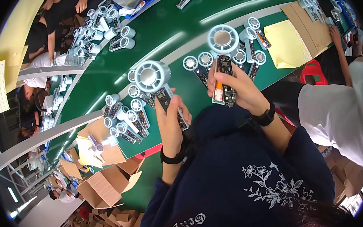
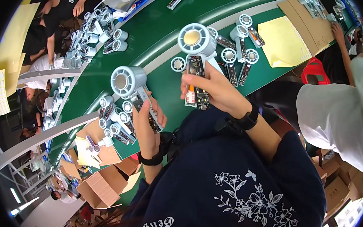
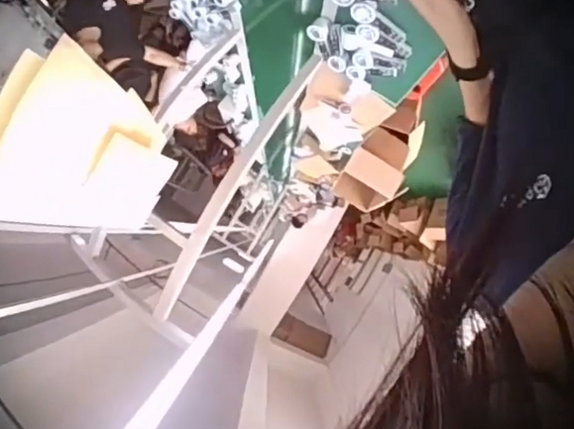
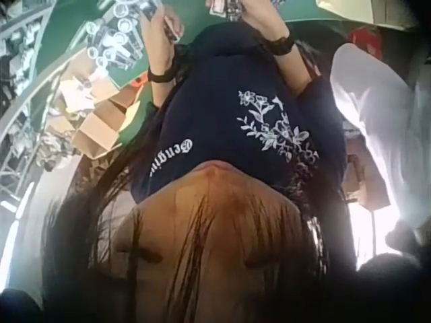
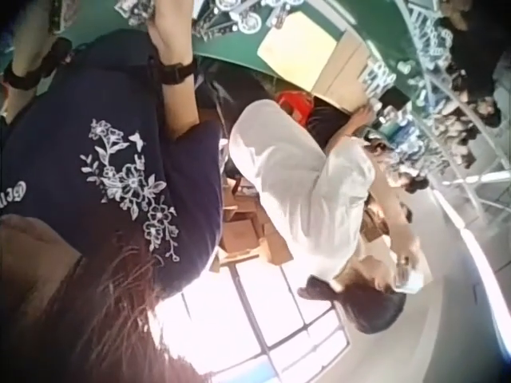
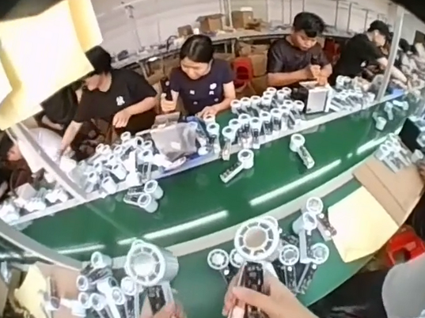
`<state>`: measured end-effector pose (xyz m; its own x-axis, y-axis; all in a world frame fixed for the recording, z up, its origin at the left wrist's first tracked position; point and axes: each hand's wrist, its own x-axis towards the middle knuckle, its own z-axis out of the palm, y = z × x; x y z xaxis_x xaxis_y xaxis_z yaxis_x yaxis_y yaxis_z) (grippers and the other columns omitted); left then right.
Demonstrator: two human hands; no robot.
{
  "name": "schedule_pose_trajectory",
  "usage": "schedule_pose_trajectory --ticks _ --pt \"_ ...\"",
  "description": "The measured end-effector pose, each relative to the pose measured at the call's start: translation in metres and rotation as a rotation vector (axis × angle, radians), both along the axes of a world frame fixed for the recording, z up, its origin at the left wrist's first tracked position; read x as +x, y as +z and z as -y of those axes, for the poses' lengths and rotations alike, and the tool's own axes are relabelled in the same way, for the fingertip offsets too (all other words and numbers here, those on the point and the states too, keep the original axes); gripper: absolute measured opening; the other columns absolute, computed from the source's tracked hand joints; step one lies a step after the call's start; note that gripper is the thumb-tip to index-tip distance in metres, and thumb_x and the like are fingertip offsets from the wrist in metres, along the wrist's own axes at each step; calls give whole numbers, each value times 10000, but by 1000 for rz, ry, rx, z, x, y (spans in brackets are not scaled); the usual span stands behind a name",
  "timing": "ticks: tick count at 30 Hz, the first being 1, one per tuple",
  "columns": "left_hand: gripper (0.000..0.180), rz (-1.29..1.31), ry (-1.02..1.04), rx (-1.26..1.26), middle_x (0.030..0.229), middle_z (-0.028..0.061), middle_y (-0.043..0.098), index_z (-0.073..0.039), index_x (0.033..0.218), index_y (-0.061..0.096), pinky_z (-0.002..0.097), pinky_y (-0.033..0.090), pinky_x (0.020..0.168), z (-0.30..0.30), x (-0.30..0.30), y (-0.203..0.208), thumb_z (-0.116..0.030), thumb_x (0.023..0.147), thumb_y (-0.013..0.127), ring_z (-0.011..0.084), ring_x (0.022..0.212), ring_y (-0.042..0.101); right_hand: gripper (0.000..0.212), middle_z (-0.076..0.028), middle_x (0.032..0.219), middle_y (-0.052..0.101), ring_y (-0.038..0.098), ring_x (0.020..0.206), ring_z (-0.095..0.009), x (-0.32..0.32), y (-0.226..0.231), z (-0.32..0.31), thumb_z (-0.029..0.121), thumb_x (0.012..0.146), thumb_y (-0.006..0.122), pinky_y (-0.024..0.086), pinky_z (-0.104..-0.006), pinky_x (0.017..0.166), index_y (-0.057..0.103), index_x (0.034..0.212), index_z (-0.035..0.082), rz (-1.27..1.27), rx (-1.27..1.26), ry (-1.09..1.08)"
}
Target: The person picks up two handheld fans from a conveyor belt, presses buttons on their handles to test the blades and digital displays, and then places them back. This process is repeated with another pair of fans.
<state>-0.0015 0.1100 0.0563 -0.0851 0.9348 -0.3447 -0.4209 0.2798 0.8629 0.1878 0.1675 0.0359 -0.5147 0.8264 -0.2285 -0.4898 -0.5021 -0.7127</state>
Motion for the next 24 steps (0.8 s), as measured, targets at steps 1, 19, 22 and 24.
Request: schedule_pose_trajectory --ticks 1,19,22,24 --pt "395 73 9 42 807 52 468 -7 1264 340 247 393 408 1 1 0 -167 929 475 115 511 462 237 -72 832 539 567 819 -164 0 3 3 167 881 562 475 -299 722 459 1050 36 -1 -1 -2" --pt "537 244 -150 250 1006 132 444 -6 1370 201 239 433 344 10 18 3 -220 933 430 133 583 502 401 -99 967 490 535 820 -175 -1 17 27 190 825 605 454 -303 695 392 1115 13 -96 35 9" --pt "548 244 -158 255 1010 136 449 -3 1370 195 233 427 334 10 18 3 -218 929 439 132 580 506 423 -100 973 487 535 819 -174 -2 19 27 199 820 611 454 -303 691 381 1124 14 -75 40 16" --pt "550 244 -159 258 1005 137 454 -3 1369 193 234 425 334 12 19 3 -214 928 443 133 575 512 442 -99 977 487 535 819 -173 -2 19 27 203 814 618 453 -303 688 373 1131 17 -74 57 39"
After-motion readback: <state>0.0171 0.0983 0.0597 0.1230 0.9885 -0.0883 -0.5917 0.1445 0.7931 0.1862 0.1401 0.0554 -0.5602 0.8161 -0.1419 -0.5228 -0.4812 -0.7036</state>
